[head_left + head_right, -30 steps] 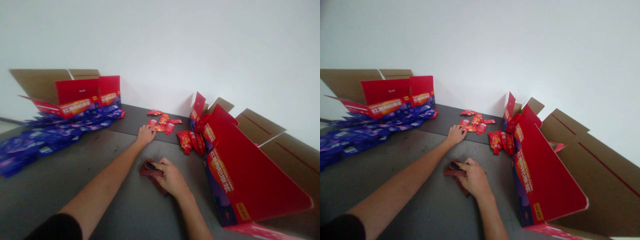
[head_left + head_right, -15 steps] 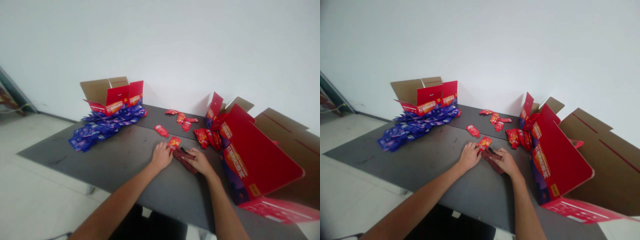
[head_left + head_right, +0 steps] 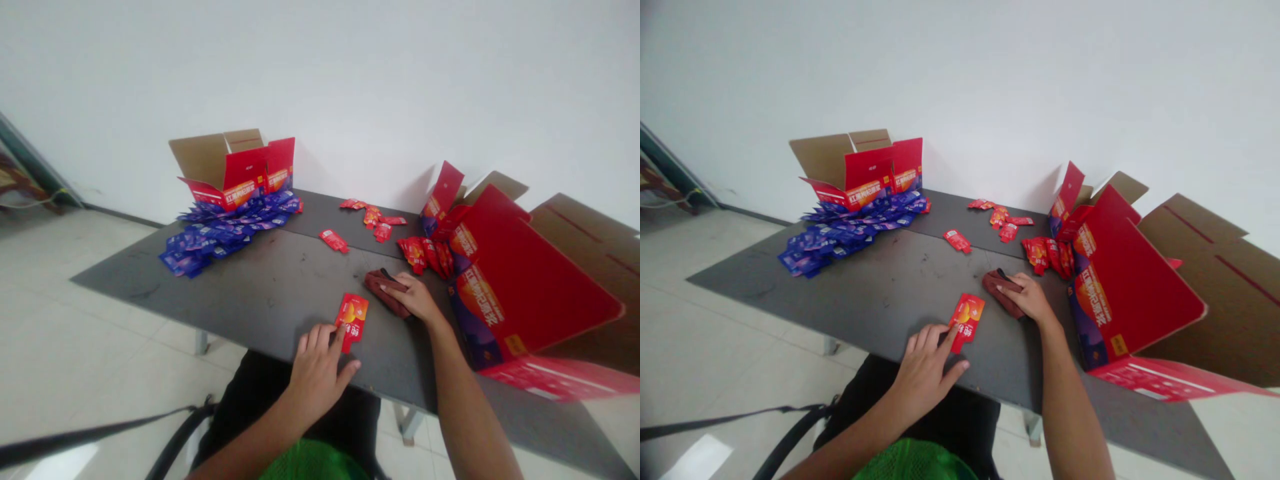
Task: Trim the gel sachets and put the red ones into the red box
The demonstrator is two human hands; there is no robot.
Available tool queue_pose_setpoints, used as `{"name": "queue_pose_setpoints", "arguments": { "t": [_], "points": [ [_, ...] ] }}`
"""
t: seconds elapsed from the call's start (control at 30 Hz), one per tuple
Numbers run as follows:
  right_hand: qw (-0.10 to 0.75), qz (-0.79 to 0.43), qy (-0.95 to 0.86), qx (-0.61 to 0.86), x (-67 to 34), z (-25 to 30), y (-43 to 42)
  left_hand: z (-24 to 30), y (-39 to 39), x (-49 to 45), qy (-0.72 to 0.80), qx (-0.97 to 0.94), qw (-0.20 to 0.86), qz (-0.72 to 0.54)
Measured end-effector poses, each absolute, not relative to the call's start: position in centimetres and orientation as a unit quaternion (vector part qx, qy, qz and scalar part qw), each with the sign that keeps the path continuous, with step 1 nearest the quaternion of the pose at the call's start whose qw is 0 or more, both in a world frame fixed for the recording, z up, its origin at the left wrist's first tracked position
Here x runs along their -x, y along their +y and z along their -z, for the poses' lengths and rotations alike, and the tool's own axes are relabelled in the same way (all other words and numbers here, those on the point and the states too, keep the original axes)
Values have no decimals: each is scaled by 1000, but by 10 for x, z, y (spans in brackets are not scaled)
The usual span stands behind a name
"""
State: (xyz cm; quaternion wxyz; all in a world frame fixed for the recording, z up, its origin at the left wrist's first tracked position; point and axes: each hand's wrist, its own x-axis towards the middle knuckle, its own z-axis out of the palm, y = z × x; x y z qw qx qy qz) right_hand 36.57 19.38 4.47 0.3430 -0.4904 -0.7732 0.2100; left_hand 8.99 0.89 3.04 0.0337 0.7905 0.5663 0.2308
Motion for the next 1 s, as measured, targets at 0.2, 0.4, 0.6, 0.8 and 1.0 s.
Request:
{"name": "queue_pose_setpoints", "arguments": {
  "t": [0.2,0.4,0.6,0.8,1.0],
  "points": [
    [354,-181,-773,494,-364,-42,196,-21,-5,-74,497,-838,23,-225],
    [391,-111,-764,500,-345,-51,190,-7,-2,-67,432,-878,-1,-208],
    [365,-78,-810,452,-296,-91,141,-2,-9,-66,452,-867,14,-207],
    [179,-112,-913,350,-256,-72,91,4,-15,-61,464,-856,19,-227],
    [207,-45,-864,457,-285,-56,143,5,-14,-64,472,-849,32,-235]
  ]
}}
